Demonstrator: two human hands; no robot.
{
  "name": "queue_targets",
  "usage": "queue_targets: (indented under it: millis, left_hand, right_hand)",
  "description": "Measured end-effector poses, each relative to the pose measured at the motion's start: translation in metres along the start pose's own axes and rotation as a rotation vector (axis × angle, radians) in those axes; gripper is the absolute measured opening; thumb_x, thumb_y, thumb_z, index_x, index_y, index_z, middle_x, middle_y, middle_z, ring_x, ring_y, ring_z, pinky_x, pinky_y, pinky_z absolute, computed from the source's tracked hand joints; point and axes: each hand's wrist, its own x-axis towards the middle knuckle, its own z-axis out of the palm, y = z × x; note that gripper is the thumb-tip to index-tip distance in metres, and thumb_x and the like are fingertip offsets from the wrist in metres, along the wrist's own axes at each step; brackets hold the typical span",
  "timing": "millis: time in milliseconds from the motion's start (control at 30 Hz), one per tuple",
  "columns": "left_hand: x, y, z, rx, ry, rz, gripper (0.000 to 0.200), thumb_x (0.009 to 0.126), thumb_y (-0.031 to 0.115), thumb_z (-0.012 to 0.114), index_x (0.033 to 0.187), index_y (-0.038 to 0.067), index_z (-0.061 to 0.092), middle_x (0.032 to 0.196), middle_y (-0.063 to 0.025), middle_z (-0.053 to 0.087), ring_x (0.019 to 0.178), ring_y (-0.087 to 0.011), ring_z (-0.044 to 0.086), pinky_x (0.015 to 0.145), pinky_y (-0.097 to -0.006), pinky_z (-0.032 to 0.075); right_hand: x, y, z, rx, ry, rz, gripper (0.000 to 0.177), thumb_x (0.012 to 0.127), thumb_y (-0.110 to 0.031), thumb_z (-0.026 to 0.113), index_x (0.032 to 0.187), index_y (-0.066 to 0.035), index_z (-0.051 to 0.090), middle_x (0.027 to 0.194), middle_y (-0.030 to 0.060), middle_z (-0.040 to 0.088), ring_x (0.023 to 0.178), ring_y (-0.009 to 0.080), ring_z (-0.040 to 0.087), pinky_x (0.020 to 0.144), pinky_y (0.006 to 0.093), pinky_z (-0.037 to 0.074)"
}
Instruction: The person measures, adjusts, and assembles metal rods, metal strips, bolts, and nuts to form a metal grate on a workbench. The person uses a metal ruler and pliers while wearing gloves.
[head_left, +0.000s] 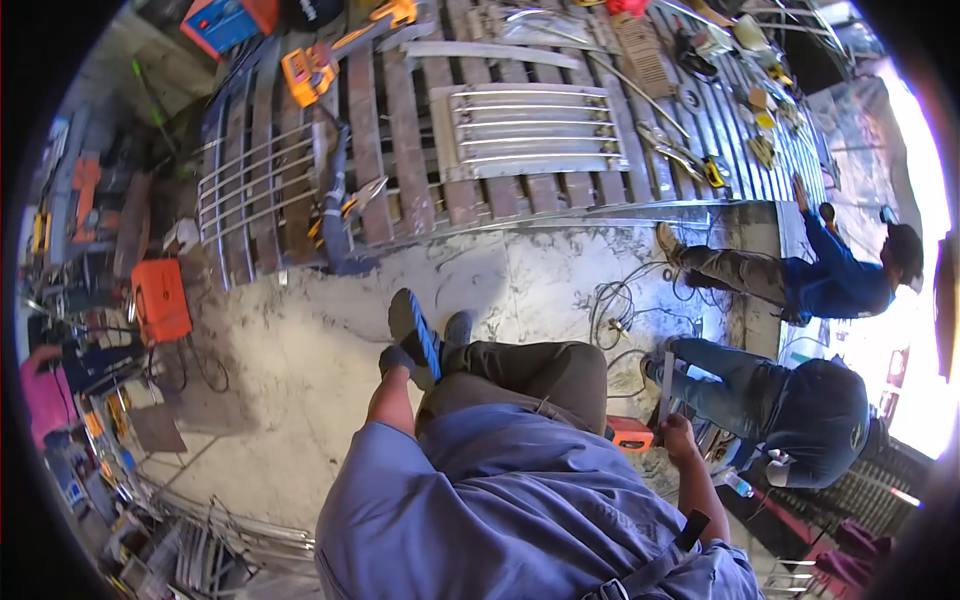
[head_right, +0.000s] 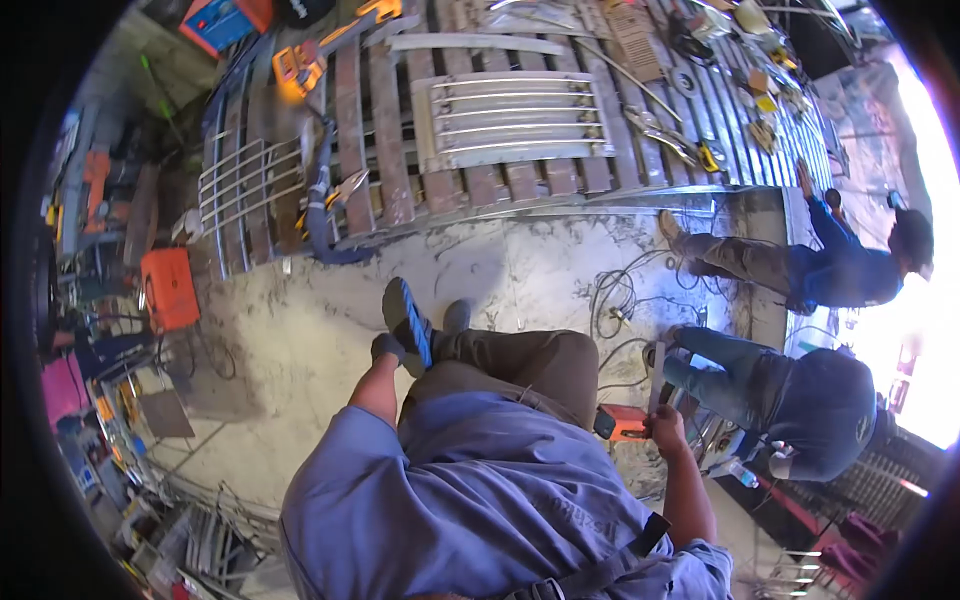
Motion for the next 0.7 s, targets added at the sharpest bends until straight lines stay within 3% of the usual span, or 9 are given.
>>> queue_targets:
  millis: [33, 133, 267, 333, 433, 533, 600, 667, 700]
  left_hand:
    - [0.009, 0.003, 0.002, 0.119, -0.065, 0.077, 0.032, 0.100, 0.037, 0.073, 0.114, 0.012, 0.086, 0.124, -0.0173, 0.082, 0.117, -0.0383, 0.079, 0.095, -0.0496, 0.064]
    - [-0.020, 0.034, -0.042, 0.584, -0.773, -0.011, 0.028, 0.097, 0.026, 0.076, 0.122, 0.020, 0.086, 0.136, -0.0092, 0.081, 0.125, -0.0323, 0.077, 0.097, -0.0451, 0.064]
    - [-0.061, 0.064, -0.076, 0.513, -0.465, -0.032, 0.042, 0.094, 0.008, 0.073, 0.132, 0.023, 0.084, 0.142, -0.0052, 0.078, 0.134, -0.0294, 0.073, 0.105, -0.0455, 0.060]
    - [-0.047, 0.064, -0.064, 0.459, -0.304, 0.030, 0.037, 0.093, 0.009, 0.074, 0.127, 0.018, 0.086, 0.139, -0.0105, 0.080, 0.129, -0.0329, 0.076, 0.104, -0.0477, 0.062]
    - [-0.058, 0.103, -0.110, 0.375, -0.153, 0.099, 0.028, 0.094, 0.014, 0.076, 0.120, 0.012, 0.086, 0.135, -0.0198, 0.079, 0.125, -0.0369, 0.077, 0.101, -0.0468, 0.064]
    - [-0.028, 0.129, -0.118, 0.365, 0.008, 0.199, 0.024, 0.093, 0.015, 0.074, 0.113, 0.010, 0.087, 0.125, -0.0217, 0.081, 0.119, -0.0409, 0.078, 0.099, -0.0458, 0.064]
    - [-0.049, 0.167, -0.152, 0.283, 0.040, 0.230, 0.025, 0.091, 0.016, 0.074, 0.113, 0.012, 0.086, 0.124, -0.0218, 0.080, 0.115, -0.0411, 0.078, 0.098, -0.0483, 0.063]
    - [-0.078, 0.204, -0.170, 0.122, 0.081, 0.253, 0.026, 0.090, 0.017, 0.074, 0.113, 0.014, 0.086, 0.121, -0.0213, 0.081, 0.113, -0.0410, 0.078, 0.098, -0.0497, 0.063]
    - [-0.088, 0.221, -0.173, 0.059, 0.131, 0.308, 0.023, 0.091, 0.021, 0.073, 0.110, 0.014, 0.084, 0.116, -0.0224, 0.081, 0.109, -0.0429, 0.078, 0.095, -0.0526, 0.062]
  right_hand:
    - [0.000, 0.004, -0.004, 0.005, 0.015, -0.004, 0.019, 0.108, -0.004, 0.059, 0.121, 0.008, 0.065, 0.092, 0.0160, 0.072, 0.068, 0.0243, 0.070, 0.061, 0.0396, 0.061]
    - [-0.002, 0.017, -0.020, 0.001, 0.041, 0.016, 0.016, 0.108, -0.003, 0.057, 0.118, 0.007, 0.065, 0.091, 0.0150, 0.071, 0.067, 0.0235, 0.070, 0.060, 0.0402, 0.061]
    - [0.008, 0.040, -0.040, -0.037, 0.095, 0.022, 0.015, 0.106, -0.002, 0.058, 0.112, 0.006, 0.069, 0.088, 0.0146, 0.072, 0.068, 0.0249, 0.072, 0.059, 0.0405, 0.062]
    - [0.017, 0.049, -0.047, 0.059, 0.072, 0.085, 0.018, 0.107, -0.003, 0.056, 0.119, 0.007, 0.064, 0.088, 0.0148, 0.071, 0.064, 0.0248, 0.070, 0.059, 0.0432, 0.063]
    - [0.051, 0.056, -0.054, 0.196, -0.017, 0.121, 0.021, 0.106, -0.003, 0.060, 0.122, 0.011, 0.065, 0.088, 0.0169, 0.072, 0.067, 0.0266, 0.072, 0.061, 0.0439, 0.065]
    - [0.127, 0.063, -0.059, 0.138, -0.133, 0.116, 0.020, 0.104, -0.003, 0.065, 0.117, 0.012, 0.068, 0.089, 0.0184, 0.074, 0.070, 0.0274, 0.074, 0.062, 0.0442, 0.065]
    - [0.164, 0.039, -0.071, 0.040, -0.267, 0.035, 0.017, 0.102, -0.003, 0.070, 0.106, 0.012, 0.074, 0.089, 0.0191, 0.077, 0.070, 0.0272, 0.075, 0.063, 0.0420, 0.065]
    - [0.195, 0.007, -0.074, 0.101, -0.279, 0.044, 0.017, 0.100, -0.004, 0.072, 0.104, 0.012, 0.076, 0.086, 0.0187, 0.078, 0.068, 0.0254, 0.075, 0.063, 0.0400, 0.064]
    - [0.216, -0.009, -0.079, -0.024, -0.318, -0.069, 0.017, 0.099, -0.004, 0.073, 0.104, 0.012, 0.076, 0.086, 0.0187, 0.078, 0.068, 0.0252, 0.075, 0.063, 0.0397, 0.064]
